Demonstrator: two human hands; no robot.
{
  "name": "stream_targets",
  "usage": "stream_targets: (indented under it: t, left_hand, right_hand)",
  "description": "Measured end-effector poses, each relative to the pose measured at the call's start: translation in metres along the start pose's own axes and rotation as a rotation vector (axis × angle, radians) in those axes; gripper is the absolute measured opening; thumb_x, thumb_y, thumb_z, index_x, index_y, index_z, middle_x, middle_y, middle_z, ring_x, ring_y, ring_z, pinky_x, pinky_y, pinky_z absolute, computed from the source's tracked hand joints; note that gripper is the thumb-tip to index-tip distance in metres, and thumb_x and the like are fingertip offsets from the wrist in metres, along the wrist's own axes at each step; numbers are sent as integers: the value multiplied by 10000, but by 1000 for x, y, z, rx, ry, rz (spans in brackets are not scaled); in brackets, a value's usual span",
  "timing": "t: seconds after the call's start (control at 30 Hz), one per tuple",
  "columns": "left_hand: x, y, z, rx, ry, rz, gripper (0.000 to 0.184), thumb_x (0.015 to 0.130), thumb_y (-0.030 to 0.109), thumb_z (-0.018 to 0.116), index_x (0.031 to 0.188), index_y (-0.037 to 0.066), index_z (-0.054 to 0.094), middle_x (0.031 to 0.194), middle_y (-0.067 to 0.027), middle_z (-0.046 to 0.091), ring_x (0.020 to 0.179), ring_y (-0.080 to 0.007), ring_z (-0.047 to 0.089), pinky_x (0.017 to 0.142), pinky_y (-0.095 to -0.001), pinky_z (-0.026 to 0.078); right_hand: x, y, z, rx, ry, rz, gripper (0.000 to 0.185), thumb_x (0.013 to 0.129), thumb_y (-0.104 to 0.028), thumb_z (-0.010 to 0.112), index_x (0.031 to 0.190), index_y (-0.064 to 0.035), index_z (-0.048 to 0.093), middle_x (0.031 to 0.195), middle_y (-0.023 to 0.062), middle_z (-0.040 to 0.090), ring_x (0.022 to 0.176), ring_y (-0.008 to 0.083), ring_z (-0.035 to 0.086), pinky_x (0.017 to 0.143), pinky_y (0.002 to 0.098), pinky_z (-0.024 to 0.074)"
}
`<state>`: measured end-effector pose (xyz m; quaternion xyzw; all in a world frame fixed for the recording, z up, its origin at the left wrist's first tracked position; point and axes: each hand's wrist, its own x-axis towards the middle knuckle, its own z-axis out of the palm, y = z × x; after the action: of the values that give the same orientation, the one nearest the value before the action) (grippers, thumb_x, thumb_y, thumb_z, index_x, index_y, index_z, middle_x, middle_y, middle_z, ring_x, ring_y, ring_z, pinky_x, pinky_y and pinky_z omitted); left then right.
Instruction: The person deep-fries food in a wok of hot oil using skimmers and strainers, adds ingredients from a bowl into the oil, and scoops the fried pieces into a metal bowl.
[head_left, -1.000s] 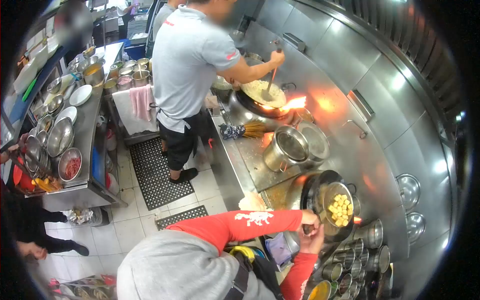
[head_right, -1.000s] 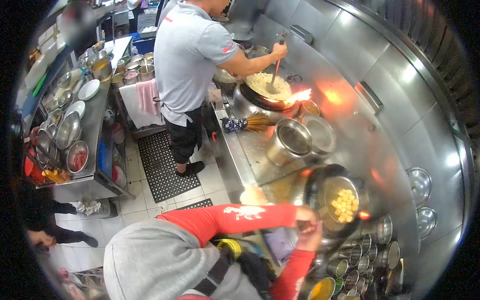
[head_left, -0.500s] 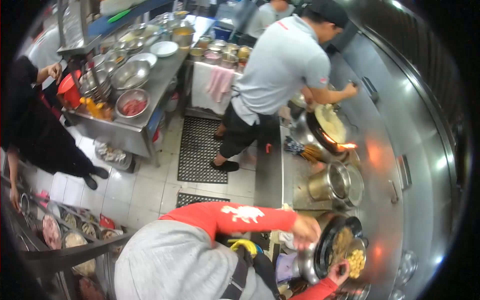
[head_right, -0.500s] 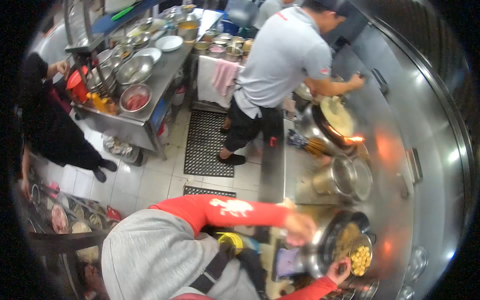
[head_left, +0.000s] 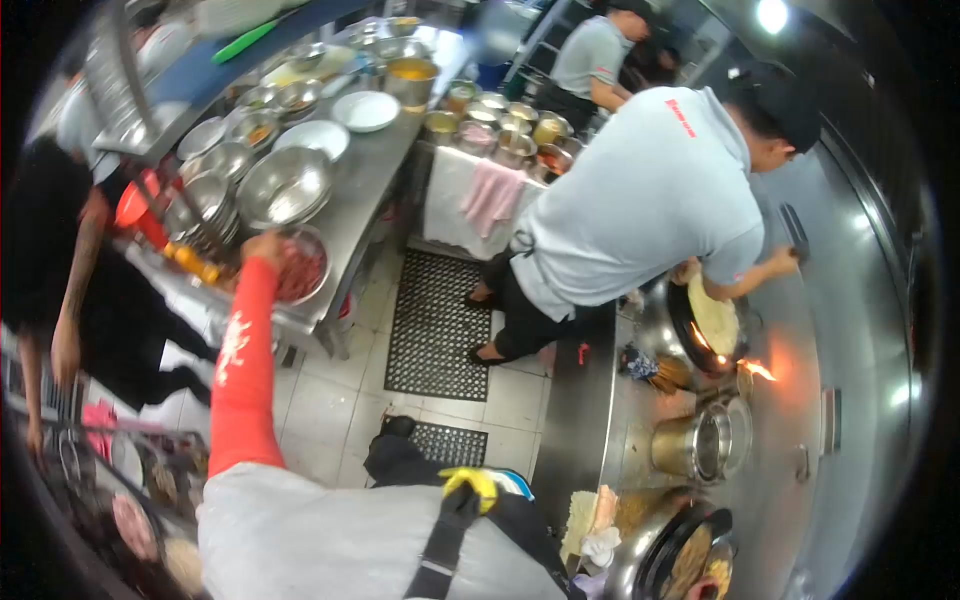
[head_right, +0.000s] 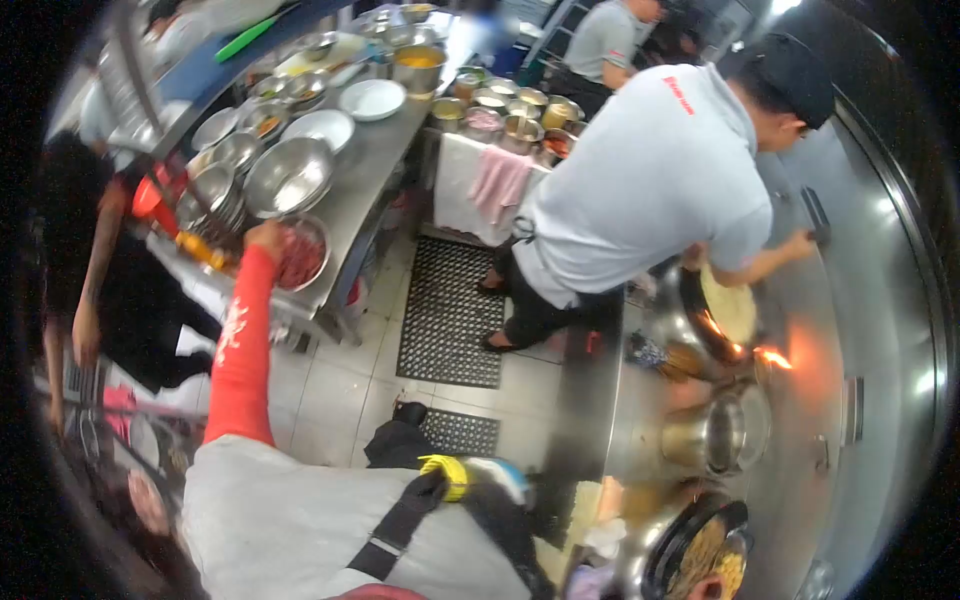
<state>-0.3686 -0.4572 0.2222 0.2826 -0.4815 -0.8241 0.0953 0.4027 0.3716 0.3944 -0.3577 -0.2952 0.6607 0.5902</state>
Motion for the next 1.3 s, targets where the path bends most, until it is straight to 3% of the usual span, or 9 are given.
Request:
stream_targets:
  t: [0.17, 0.37, 0.7, 0.8, 0.83, 0.9, 1.0, 1.1, 1.3]
  left_hand:
    - [91, 6, -16, 8, 78, -106, 223, 774, 78, 617, 935, -22, 500, 743, -149, 574, 612, -252, 601, 466, -329, 518]
    - [153, -10, -60, 136, -52, 213, 127, 753, 9, 587, 859, -22, 525, 782, -117, 559, 636, -239, 574, 496, -301, 516]
    - [75, 25, -5, -212, 11, -1, 103, 790, 65, 574, 860, -7, 551, 778, -115, 568, 626, -238, 561, 532, -297, 509]
    - [85, 15, -21, 107, -272, 49, 113, 811, 115, 585, 854, 15, 556, 760, -94, 576, 632, -224, 575, 532, -279, 504]
    - [90, 10, -19, 245, -393, 68, 119, 818, 132, 588, 853, 23, 558, 755, -87, 579, 634, -220, 579, 532, -272, 502]
    - [26, -6, -5, 148, -481, -75, 65, 829, 123, 587, 821, 69, 551, 718, -45, 558, 612, -165, 561, 518, -254, 483]
    - [-69, -46, 39, 195, -700, -180, 72, 839, 113, 588, 785, 122, 540, 678, 9, 531, 578, -99, 530, 500, -226, 454]
    - [-233, -92, 73, 203, -886, -266, 97, 823, 102, 601, 774, 143, 527, 678, 52, 522, 536, -65, 487, 489, -192, 411]
    - [-422, -208, 155, 512, -1185, -598, 92, 771, 92, 619, 753, 87, 529, 724, -33, 587, 538, -141, 541, 428, -246, 441]
  right_hand:
    - [49, -1, -28, 476, -208, 368, 159, 768, -1, 538, 918, 51, 534, 892, 142, 558, 837, 225, 570, 777, 315, 530]
    - [31, 13, -9, 382, -172, 227, 45, 756, 54, 538, 765, 22, 567, 772, 91, 577, 724, 201, 567, 713, 306, 543]
    - [5, -11, -35, 339, -231, 277, 90, 759, 77, 547, 829, 30, 579, 792, 100, 595, 743, 187, 587, 692, 266, 544]
    - [0, -8, -51, 272, -124, 94, 123, 772, 26, 573, 894, 29, 584, 792, 86, 609, 722, 152, 585, 666, 240, 530]
    - [-42, -7, -10, 167, -122, 65, 40, 765, -4, 582, 796, -1, 557, 731, 53, 552, 642, 137, 498, 566, 224, 404]
    - [-37, -4, -28, -182, -40, -100, 67, 776, -23, 591, 829, 12, 569, 724, 43, 553, 676, 142, 536, 628, 219, 453]
    - [-8, -3, -75, -51, -130, -86, 124, 773, -44, 597, 886, 7, 597, 856, 93, 633, 785, 148, 593, 664, 223, 484]
    - [-55, -13, -32, 144, -173, 277, 85, 753, -33, 599, 837, -25, 594, 792, 84, 620, 732, 149, 590, 653, 226, 484]
    - [-89, -2, -20, 20, -132, 341, 90, 771, -92, 589, 809, -11, 577, 704, 32, 600, 633, 112, 569, 589, 219, 480]
